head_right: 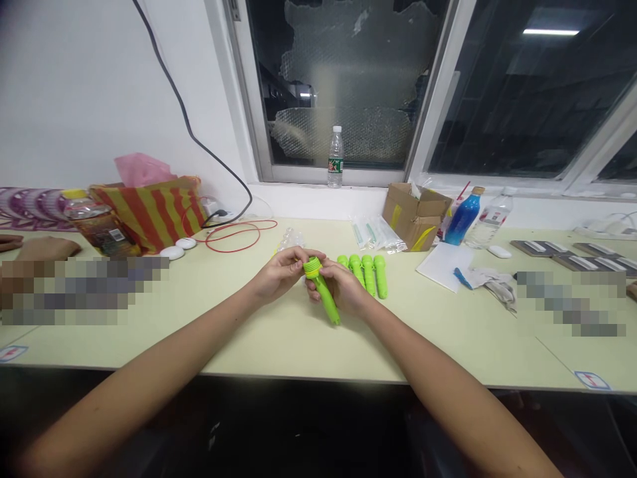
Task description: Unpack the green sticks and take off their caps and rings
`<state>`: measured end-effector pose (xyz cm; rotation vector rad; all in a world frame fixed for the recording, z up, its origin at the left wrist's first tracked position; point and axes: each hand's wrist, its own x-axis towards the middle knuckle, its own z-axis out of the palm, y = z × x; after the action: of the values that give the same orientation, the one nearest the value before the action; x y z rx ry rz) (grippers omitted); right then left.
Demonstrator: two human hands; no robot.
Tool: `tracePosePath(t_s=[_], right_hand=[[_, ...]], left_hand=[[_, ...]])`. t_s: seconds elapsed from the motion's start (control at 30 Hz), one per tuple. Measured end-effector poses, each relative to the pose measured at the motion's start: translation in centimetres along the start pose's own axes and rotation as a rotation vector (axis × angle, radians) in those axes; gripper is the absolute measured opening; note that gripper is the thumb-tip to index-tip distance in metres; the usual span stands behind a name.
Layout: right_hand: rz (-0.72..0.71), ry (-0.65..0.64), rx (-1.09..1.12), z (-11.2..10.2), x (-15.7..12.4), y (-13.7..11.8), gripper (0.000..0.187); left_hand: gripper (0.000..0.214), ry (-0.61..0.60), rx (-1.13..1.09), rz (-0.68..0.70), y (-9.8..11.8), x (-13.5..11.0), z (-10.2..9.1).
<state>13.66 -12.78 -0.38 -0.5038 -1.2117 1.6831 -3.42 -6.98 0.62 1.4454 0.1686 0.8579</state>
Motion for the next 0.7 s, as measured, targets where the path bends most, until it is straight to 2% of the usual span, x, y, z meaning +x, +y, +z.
tracePosePath(t_s=[0.13,0.23,0.47,0.6,0.7], right_hand=[[-0.051,0.067,-0.074,-0.07,0.08,0.21,0.016],[-0.068,0.097,-0.131,-0.12,0.01,0.19,0.021],[-0.088,0.117,-0.298,-0.46,-0.13,0.31,0.015],[-0.12,0.12,-0.458,-0.28,-0.23,0.13,0.014],[-0.185,0.209,-0.654,0.18,-0.32,-0.01,0.012]], left_hand=[[0.019,-0.031,0.015,-0.04,0.4,-0.06,0.03],[0.015,-0.009,0.092,0.013,0.63,-0.07,0.23],[0.009,0.043,0.224,0.058,0.45,-0.08,0.4],[0.008,0.025,0.227,0.077,0.37,-0.09,0.17],[0.009,0.033,0.26,0.096,0.3,-0.09,0.17]])
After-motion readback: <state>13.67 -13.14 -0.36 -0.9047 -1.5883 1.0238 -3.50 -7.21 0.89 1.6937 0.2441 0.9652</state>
